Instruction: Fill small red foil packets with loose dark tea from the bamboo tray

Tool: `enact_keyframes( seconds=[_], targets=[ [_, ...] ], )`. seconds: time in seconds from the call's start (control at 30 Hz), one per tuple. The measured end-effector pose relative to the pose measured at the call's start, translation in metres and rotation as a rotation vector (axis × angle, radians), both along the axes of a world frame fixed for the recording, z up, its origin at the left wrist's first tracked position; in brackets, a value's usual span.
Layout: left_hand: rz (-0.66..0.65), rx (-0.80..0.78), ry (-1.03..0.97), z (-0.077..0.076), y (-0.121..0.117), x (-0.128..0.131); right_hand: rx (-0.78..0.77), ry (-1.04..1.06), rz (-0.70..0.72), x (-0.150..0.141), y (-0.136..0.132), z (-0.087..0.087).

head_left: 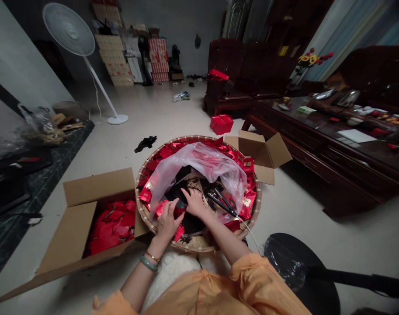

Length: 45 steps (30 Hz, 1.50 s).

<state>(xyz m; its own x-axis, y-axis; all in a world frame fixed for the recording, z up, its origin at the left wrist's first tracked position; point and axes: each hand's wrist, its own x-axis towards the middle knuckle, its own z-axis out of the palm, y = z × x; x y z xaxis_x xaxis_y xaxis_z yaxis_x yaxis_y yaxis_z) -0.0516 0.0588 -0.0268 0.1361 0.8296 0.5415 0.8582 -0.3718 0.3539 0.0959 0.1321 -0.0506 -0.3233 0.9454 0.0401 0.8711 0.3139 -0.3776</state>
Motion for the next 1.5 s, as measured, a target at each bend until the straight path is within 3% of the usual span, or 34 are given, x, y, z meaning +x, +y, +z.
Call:
enact_keyframes(
  seconds=[0.2,0.43,0.53,0.67,0.77,0.93,1.13,1.33,1.43,1.5],
  targets=[
    [-0.01,0.025,0.057,0.001,0.003,-0.007,0.01,0.111,-0.132,0.003,-0.014,-0.005],
    [-0.082,0.037,0.178,0.031,0.01,-0.023,-0.038,0.281,-0.158,-0.008,-0.017,-0.011],
    [-0.112,0.094,0.196,0.039,0.012,-0.032,-0.095,0.593,-0.227,-0.005,-0.012,-0.012],
    [-0.195,0.137,0.211,0.046,0.015,-0.038,-0.371,1.315,-0.487,0.004,-0.005,-0.011],
    [-0.24,0.122,0.229,0.052,0.02,-0.038,-0.557,1.544,-0.599,0.014,-0.004,-0.009],
    [-0.286,0.091,0.273,0.062,0.028,-0.037,-0.748,1.72,-0.585,0.033,-0.004,-0.001],
    [-0.351,0.136,0.286,0.062,0.026,-0.037,-1.024,2.227,-0.445,0.04,-0.004,0.009],
    [-0.416,0.019,0.283,0.06,0.028,-0.042,-0.954,2.143,-0.47,0.034,0.001,0.008],
    [-0.4,-0.044,0.251,0.059,0.032,-0.047,-0.766,1.857,-0.441,0.024,0.009,0.009],
    [-0.376,-0.056,0.233,0.057,0.032,-0.05,-0.554,1.534,-0.417,0.019,0.012,0.009]
  ],
)
